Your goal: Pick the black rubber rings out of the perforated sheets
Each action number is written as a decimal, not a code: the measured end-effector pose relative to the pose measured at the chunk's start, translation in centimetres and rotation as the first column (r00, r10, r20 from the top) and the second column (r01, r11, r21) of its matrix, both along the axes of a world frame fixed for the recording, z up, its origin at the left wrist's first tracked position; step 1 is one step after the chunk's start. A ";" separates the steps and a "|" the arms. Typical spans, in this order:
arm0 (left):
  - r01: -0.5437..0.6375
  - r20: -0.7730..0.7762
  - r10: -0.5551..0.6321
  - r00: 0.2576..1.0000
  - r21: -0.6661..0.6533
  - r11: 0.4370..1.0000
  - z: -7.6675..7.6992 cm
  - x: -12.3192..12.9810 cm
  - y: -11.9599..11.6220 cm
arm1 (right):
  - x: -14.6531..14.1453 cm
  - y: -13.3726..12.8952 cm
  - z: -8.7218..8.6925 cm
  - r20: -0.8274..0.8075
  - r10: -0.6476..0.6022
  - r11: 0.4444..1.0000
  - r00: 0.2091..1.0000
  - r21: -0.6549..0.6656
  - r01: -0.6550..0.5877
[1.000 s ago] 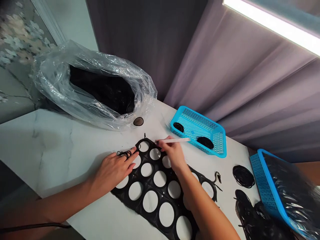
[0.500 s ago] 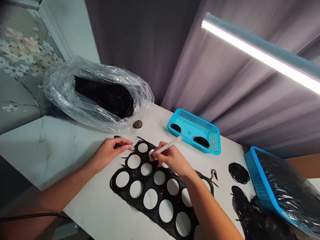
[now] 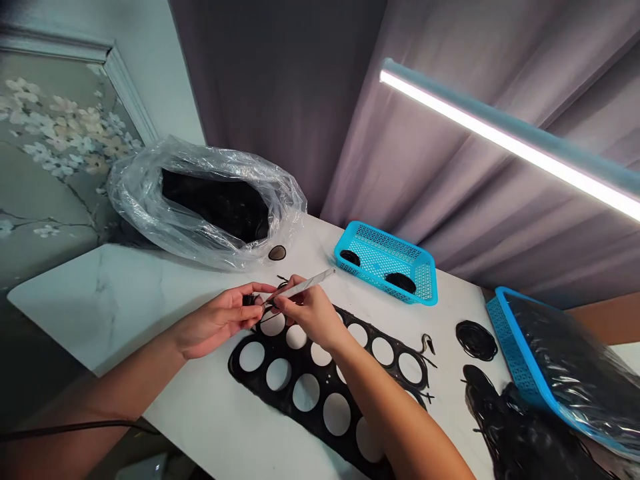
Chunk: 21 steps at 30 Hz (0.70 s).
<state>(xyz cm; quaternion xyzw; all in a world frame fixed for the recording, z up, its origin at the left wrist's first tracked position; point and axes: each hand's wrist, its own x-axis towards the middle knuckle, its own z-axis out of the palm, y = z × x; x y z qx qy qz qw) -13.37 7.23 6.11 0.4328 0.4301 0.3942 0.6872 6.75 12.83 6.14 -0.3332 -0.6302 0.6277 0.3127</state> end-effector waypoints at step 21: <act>0.588 -0.868 0.482 0.117 0.452 0.670 -6.6 2.4 -1.0 | 1.0 2.3 -7.0 0.293 -0.137 0.939 0.946 0.344 0.029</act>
